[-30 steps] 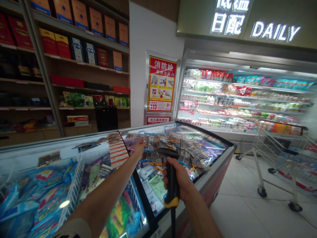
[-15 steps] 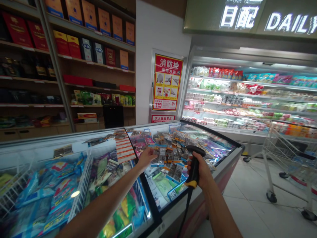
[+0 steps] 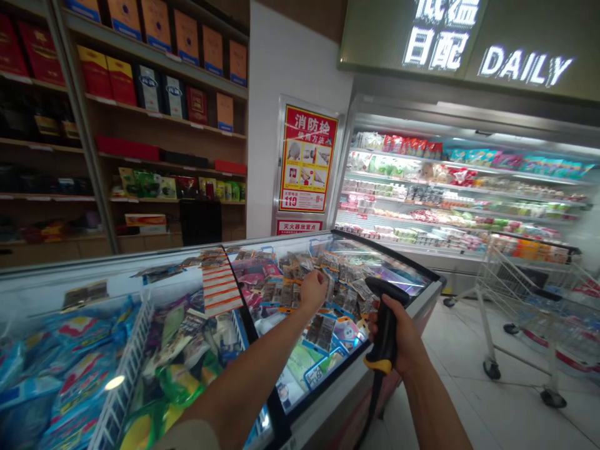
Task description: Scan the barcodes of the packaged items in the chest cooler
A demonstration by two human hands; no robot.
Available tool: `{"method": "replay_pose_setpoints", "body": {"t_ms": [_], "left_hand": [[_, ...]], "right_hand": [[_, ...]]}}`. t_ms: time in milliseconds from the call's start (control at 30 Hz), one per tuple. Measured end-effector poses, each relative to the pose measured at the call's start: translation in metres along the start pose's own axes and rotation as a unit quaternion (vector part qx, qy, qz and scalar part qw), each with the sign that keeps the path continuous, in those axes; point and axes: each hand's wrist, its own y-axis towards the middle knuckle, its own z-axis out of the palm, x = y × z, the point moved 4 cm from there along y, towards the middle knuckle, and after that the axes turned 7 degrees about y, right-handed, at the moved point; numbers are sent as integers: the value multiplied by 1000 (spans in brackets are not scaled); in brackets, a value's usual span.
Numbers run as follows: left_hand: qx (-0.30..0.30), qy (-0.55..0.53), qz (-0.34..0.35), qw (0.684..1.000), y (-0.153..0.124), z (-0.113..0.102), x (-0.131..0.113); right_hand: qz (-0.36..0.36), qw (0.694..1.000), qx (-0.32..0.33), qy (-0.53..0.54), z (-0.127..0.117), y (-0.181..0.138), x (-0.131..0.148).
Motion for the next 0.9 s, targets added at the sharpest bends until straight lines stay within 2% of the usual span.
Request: {"method": "replay_pose_setpoints", "body": {"t_ms": [67,200,267,333,400,467,600,733,900], "left_hand": [[14,27,43,999,5,8,-7],[24,106,185,977,3,21,-14],[-1,124,233,965,6,16,-12],[-37,133,243,960,16,1,-2],[-75,150,215,962,35,-22,18],[-99,176,155,967,57,-49,49],[-85,245,64,964,95,-86,123],[-29,296,-6,955,121,-92,180],[38,334,-66,940,161,-73,212]], "right_hand": [[-7,1000,0,-1,-2,0,2],[-7,1000,4,-4,-2,2,4],[-4,1000,9,-4,0,4,3],[5,1000,18,0,3,6,-1],[18,999,30,6,9,10,-5],[29,999,44,9,16,14,-10],[50,997,64,9,28,28,-19],[57,996,74,6,30,46,-21],[74,995,61,-14,13,74,-19]]}}
